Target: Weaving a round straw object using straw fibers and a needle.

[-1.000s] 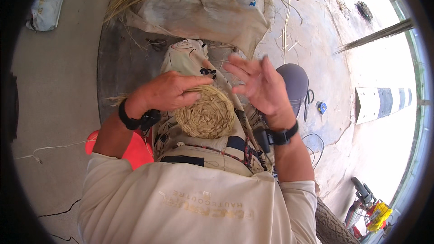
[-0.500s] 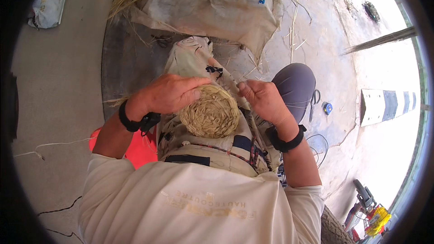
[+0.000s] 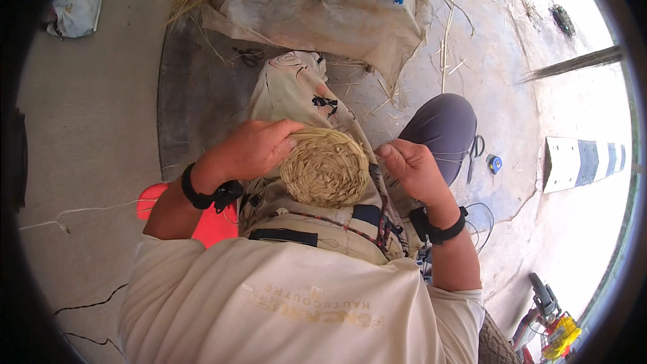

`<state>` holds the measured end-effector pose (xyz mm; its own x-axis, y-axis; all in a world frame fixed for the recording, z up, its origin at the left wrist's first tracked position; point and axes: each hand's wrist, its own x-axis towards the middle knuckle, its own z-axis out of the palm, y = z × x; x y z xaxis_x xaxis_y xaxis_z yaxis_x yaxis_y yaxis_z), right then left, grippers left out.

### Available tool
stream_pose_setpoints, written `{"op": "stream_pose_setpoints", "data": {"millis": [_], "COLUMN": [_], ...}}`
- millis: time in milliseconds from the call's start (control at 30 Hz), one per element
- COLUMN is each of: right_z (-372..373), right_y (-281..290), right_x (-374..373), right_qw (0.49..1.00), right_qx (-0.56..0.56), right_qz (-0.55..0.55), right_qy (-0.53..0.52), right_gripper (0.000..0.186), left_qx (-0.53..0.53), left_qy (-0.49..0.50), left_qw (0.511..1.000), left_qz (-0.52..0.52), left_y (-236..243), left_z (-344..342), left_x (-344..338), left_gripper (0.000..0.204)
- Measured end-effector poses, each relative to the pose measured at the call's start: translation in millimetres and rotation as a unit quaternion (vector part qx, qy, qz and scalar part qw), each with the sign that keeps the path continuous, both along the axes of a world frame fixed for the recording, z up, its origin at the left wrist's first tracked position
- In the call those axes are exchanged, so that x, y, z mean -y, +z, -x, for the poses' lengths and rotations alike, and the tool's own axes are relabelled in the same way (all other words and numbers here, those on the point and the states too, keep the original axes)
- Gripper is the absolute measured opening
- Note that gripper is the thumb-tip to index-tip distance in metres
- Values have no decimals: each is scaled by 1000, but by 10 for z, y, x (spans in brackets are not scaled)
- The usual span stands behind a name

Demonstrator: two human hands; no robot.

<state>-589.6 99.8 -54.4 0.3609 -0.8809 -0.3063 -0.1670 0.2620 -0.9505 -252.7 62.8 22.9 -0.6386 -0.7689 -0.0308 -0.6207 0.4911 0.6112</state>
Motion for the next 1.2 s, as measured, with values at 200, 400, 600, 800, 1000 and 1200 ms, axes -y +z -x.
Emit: {"op": "stream_pose_setpoints", "data": {"millis": [200,400,600,800,1000,1200], "right_z": [81,-587,-1059,-875,-147,1115], "right_y": [125,834,868,682,824,889], "right_x": [157,833,72,-22,-116,-214], "right_qw": [938,970,840,874,897,921], "right_qx": [149,180,-143,-119,-143,-310], "right_qz": [-257,139,484,415,395,110], "right_qy": [-178,-82,198,223,141,-207], "right_gripper": [39,24,15,14,24,40], "left_qx": [-36,-33,-68,-61,-26,-86], "left_qy": [18,-26,-14,40,115,241], "left_qw": [999,998,997,993,989,966], "left_qz": [-9,40,-16,-88,-94,-27], "left_y": [-54,-74,-61,-149,-185,-188], "left_z": [85,235,99,119,137,-180], "left_x": [-2,77,92,97,174,432], "left_gripper": [23,24,31,32,27,26]}}
